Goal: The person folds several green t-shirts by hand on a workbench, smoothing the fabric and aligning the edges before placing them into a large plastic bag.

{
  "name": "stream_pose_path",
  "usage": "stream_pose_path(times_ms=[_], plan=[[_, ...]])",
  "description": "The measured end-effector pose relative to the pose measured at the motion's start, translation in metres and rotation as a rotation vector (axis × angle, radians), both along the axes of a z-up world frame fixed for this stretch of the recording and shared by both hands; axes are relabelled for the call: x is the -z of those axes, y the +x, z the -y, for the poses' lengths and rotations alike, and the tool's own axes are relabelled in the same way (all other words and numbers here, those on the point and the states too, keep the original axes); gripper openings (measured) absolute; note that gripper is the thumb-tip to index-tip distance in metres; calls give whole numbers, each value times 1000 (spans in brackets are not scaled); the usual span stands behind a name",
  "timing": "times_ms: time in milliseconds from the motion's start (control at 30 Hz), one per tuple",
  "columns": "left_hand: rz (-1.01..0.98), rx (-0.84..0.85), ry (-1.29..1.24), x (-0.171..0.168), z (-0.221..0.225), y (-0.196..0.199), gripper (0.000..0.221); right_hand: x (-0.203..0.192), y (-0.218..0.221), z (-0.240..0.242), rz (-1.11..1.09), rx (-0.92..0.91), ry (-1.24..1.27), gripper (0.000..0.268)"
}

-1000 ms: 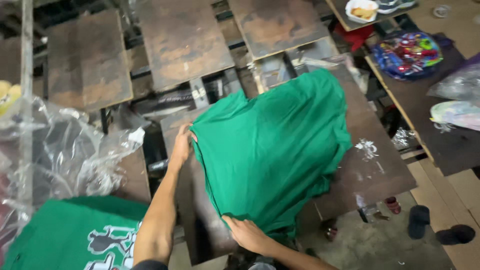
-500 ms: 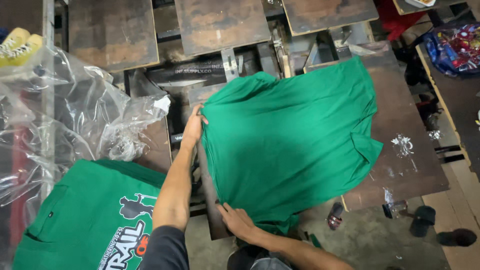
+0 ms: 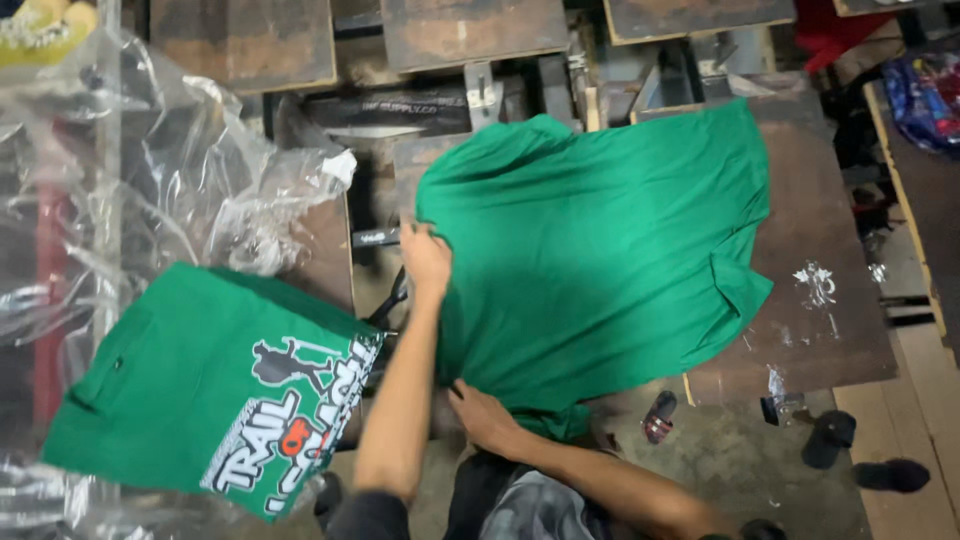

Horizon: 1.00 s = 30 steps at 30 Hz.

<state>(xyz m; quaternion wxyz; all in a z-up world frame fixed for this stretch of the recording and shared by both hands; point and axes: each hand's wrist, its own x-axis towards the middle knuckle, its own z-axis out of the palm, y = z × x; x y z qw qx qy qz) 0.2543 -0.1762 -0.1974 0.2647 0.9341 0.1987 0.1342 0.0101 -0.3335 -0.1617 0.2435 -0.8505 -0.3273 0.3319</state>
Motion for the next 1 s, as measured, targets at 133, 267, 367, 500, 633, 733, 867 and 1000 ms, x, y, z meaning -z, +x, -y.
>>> stream_pose_path(times_ms=[133,267,367,500,633,733,867,1000], plan=[[101,7,-234,6,31,-112,15,10,-19,41,155,10,-98,70],[-410,-168,-260,-33,48,-230,30,43,-35,73,516,-34,-216,46],[-718,-270,-305,-13,61,-277,53,45,-35,76,454,-95,-144,29],[-532,-324,-427,35,56,-306,19,26,-41,61,352,-162,99,18],[-549,-520,-467,25,38,-313,9,6,-39,44,163,-111,107,20],[-645,-561,-500,-6,38,-312,20,24,-42,35,-76,-122,216,22],[-535,-510,-571,-1,42,-319,31,0,-45,36,-76,-200,169,30],[-551,-485,-569,-29,58,-315,34,-6,-37,41,217,-220,-164,44]])
